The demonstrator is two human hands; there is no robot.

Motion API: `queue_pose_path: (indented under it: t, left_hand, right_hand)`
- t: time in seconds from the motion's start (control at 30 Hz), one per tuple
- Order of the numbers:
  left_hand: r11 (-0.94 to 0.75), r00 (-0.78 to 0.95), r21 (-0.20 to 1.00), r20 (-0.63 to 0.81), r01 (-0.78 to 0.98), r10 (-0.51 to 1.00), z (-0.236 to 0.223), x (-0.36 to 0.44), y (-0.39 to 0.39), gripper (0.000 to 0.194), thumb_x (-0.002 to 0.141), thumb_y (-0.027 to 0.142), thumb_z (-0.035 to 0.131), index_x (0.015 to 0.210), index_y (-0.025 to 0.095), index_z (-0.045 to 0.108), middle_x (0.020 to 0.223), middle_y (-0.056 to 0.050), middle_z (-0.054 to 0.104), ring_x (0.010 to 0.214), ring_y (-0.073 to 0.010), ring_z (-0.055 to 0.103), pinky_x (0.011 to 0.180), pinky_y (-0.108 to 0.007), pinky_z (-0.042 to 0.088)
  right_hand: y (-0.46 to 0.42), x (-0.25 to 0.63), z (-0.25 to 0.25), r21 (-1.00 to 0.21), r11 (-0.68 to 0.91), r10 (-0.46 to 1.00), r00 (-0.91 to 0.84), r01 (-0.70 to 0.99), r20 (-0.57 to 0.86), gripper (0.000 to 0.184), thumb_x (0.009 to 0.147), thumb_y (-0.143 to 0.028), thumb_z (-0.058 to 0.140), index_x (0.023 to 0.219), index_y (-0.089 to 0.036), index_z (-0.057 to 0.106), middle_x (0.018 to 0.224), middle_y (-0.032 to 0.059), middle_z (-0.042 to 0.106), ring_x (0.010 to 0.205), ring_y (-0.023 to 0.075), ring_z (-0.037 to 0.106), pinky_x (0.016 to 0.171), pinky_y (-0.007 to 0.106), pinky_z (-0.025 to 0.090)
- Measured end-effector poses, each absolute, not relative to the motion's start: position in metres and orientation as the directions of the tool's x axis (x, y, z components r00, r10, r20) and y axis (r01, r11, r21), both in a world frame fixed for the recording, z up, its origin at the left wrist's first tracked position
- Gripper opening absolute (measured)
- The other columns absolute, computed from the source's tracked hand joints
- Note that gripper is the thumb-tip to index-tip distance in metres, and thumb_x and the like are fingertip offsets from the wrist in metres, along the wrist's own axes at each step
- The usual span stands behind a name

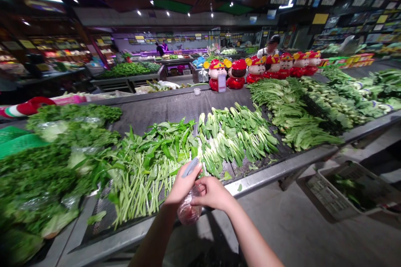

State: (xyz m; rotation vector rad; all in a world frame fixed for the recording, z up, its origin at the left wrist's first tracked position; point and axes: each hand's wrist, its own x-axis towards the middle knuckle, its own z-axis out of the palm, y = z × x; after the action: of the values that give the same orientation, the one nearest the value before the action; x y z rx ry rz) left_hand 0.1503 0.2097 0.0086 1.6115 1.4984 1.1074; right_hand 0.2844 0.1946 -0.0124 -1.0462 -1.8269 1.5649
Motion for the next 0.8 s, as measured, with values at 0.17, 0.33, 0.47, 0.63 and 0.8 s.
queue_pose_path:
  t: [0.17, 0.33, 0.47, 0.63, 0.8]
  left_hand:
    - [-0.147, 0.061, 0.881, 0.134, 0.450, 0.989, 0.008, 0.144, 0.207, 0.030, 0.080, 0.046, 0.049, 0.069, 0.019, 0.057, 0.063, 0.001, 0.057, 0.058, -0.0137, 0.052, 0.054, -0.023, 0.039]
    - [-0.143, 0.094, 0.863, 0.111, 0.484, 0.989, -0.002, 0.135, 0.202, 0.032, 0.082, 0.044, 0.047, 0.062, 0.020, 0.053, 0.058, 0.002, 0.053, 0.053, -0.0137, 0.049, 0.051, -0.024, 0.036]
    - [-0.127, 0.078, 0.847, 0.102, 0.516, 0.992, -0.012, 0.126, 0.197, 0.033, 0.082, 0.044, 0.047, 0.060, 0.020, 0.052, 0.054, 0.002, 0.048, 0.051, -0.0140, 0.046, 0.050, -0.025, 0.034]
    - [-0.133, 0.069, 0.835, 0.114, 0.534, 0.991, -0.018, 0.116, 0.194, 0.029, 0.081, 0.045, 0.048, 0.073, 0.019, 0.061, 0.062, 0.000, 0.054, 0.057, -0.0151, 0.048, 0.054, -0.026, 0.037]
    - [-0.142, 0.052, 0.833, 0.136, 0.535, 0.989, -0.012, 0.108, 0.191, 0.028, 0.082, 0.044, 0.047, 0.077, 0.019, 0.060, 0.065, 0.000, 0.056, 0.057, -0.0139, 0.048, 0.053, -0.025, 0.037]
  right_hand:
    - [0.192, 0.277, -0.013, -0.948, 0.092, 0.825, -0.557, 0.306, -0.100, 0.023, 0.058, -0.027, 0.072, 0.062, -0.016, 0.052, 0.056, -0.0061, 0.048, 0.050, 0.0068, 0.041, 0.048, 0.019, 0.031]
    - [0.187, 0.266, -0.022, -0.950, 0.080, 0.803, -0.584, 0.302, -0.118, 0.026, 0.058, -0.028, 0.071, 0.057, -0.017, 0.047, 0.053, -0.0061, 0.047, 0.048, 0.0073, 0.040, 0.047, 0.020, 0.031]
    - [0.184, 0.257, -0.029, -0.960, 0.041, 0.761, -0.631, 0.276, -0.149, 0.031, 0.056, -0.032, 0.073, 0.054, -0.017, 0.045, 0.053, -0.0058, 0.047, 0.048, 0.0077, 0.041, 0.047, 0.020, 0.033]
    - [0.183, 0.249, -0.029, -0.945, 0.071, 0.766, -0.625, 0.318, -0.153, 0.027, 0.058, -0.027, 0.071, 0.054, -0.017, 0.046, 0.052, -0.0052, 0.047, 0.048, 0.0084, 0.042, 0.047, 0.021, 0.033]
    - [0.187, 0.242, -0.024, -0.960, 0.087, 0.733, -0.670, 0.265, -0.118, 0.023, 0.059, -0.025, 0.070, 0.058, -0.016, 0.048, 0.056, -0.0049, 0.049, 0.050, 0.0079, 0.043, 0.047, 0.019, 0.032]
